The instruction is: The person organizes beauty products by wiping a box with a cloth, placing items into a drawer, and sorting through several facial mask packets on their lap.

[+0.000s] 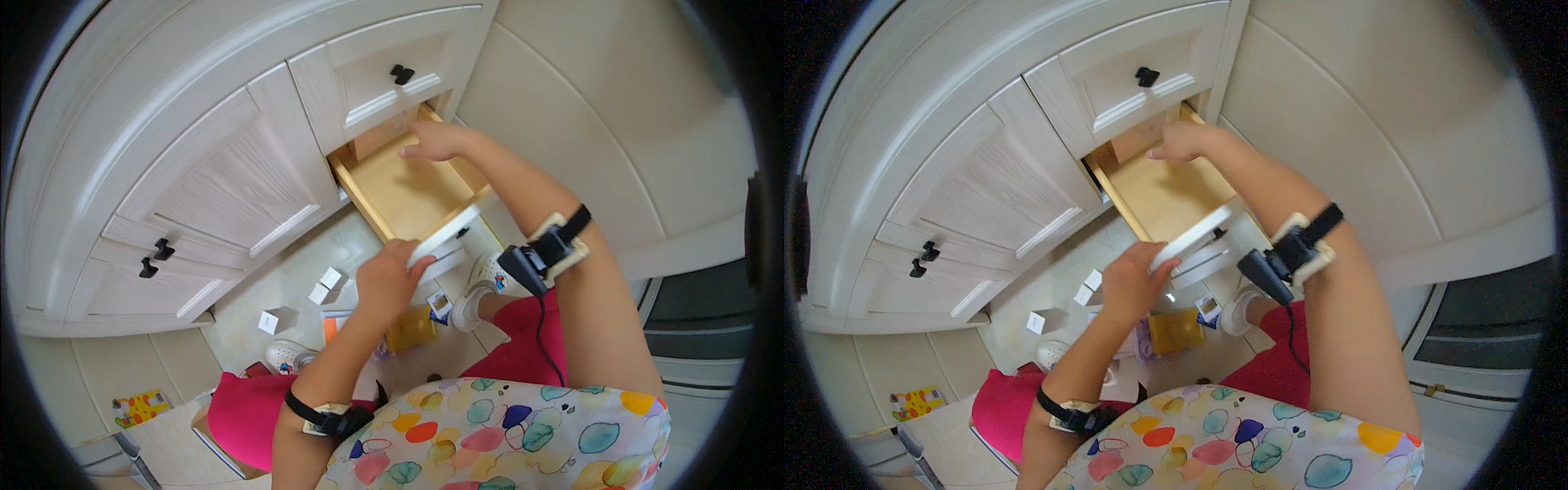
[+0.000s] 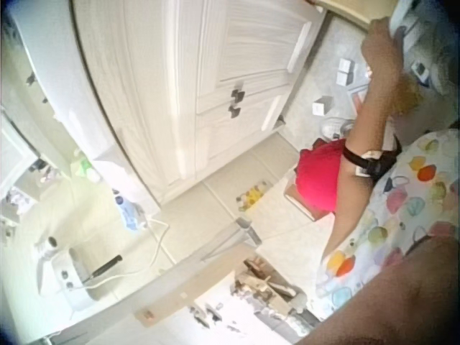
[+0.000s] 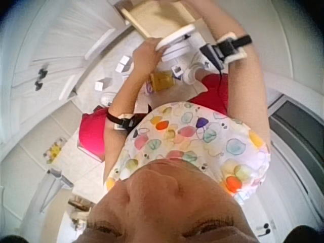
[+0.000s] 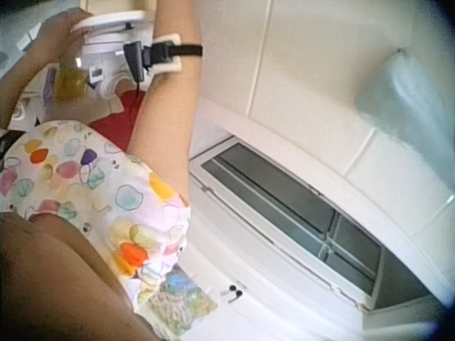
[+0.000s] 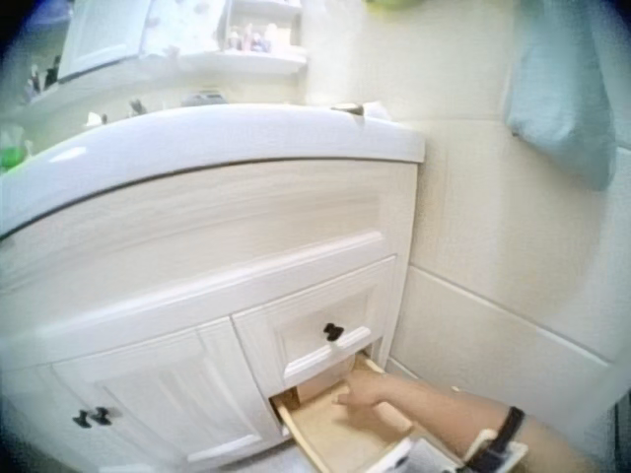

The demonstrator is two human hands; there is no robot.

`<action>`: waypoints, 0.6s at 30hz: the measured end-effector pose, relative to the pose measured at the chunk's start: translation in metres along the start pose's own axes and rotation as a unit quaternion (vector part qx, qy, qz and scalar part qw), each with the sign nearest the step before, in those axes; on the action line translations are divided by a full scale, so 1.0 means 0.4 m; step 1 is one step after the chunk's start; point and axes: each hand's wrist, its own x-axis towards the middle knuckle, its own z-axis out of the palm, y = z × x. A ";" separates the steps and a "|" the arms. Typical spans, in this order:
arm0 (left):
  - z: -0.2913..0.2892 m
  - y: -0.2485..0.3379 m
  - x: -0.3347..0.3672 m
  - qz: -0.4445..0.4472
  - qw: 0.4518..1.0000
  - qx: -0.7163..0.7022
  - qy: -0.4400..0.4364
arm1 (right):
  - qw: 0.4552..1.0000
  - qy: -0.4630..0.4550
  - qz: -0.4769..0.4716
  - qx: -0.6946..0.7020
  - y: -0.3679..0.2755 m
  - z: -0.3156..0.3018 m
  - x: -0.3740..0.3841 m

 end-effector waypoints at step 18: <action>0.030 -0.228 -0.154 -0.257 0.935 -0.204 0.132 | 0.961 0.131 0.139 0.200 0.193 0.713 -0.379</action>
